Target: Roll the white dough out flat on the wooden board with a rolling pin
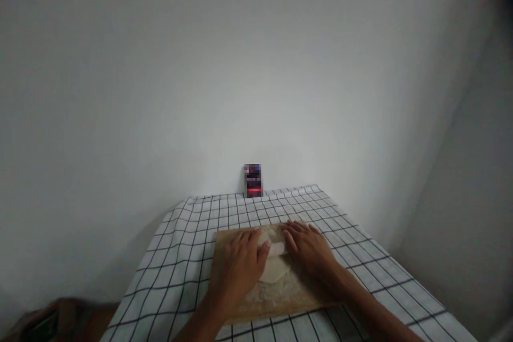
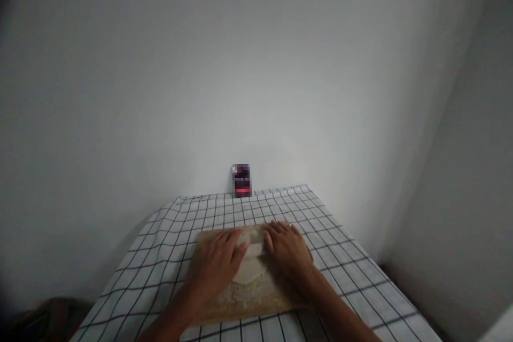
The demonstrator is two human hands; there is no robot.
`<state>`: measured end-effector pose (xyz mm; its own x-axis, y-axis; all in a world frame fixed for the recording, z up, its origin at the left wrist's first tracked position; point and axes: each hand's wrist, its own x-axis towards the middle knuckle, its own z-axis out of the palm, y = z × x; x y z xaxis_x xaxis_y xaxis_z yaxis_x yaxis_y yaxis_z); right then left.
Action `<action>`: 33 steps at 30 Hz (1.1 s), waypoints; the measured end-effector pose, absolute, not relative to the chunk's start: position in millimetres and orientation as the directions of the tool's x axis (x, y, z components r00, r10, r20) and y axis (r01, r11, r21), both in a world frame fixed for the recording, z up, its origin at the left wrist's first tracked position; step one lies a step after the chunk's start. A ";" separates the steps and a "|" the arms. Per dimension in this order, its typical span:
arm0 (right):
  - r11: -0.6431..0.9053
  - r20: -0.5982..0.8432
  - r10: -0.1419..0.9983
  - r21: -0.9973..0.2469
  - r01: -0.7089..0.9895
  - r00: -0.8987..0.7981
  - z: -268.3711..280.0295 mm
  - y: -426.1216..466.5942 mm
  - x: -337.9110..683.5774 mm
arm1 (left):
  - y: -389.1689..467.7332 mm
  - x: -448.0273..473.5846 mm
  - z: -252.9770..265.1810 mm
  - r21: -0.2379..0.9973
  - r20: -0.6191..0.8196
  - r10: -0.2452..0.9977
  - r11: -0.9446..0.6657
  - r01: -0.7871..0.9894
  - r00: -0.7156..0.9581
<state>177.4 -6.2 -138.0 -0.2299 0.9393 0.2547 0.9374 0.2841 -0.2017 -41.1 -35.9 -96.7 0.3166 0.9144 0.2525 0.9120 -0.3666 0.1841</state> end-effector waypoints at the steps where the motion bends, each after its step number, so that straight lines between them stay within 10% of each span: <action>1: 0.284 0.254 0.940 -0.200 0.938 -0.230 -137.2 -10.6 177.8 | -36.4 -40.8 -95.4 0.200 0.242 0.923 -0.348 0.916 0.298; 9: 0.228 0.136 0.968 -0.150 0.962 -0.209 -107.4 15.3 170.2 | 8.5 -34.5 -75.4 0.181 0.088 0.976 -0.214 0.960 0.201; 18: 0.353 0.296 0.908 -0.158 0.922 -0.297 -138.3 -23.5 181.0 | -43.6 -41.6 -102.7 0.071 0.312 0.854 -0.459 0.886 0.417; 33: 0.299 0.216 0.940 -0.145 0.943 -0.265 -126.7 -20.1 173.5 | -33.0 -37.0 -109.8 0.092 0.361 0.857 -0.425 0.901 0.367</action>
<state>173.5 -20.1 -126.7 -0.2649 0.9398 0.2158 0.9432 0.2991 -0.1450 -37.0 -33.0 -109.8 0.3674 0.8573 0.3607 0.9006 -0.4248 0.0923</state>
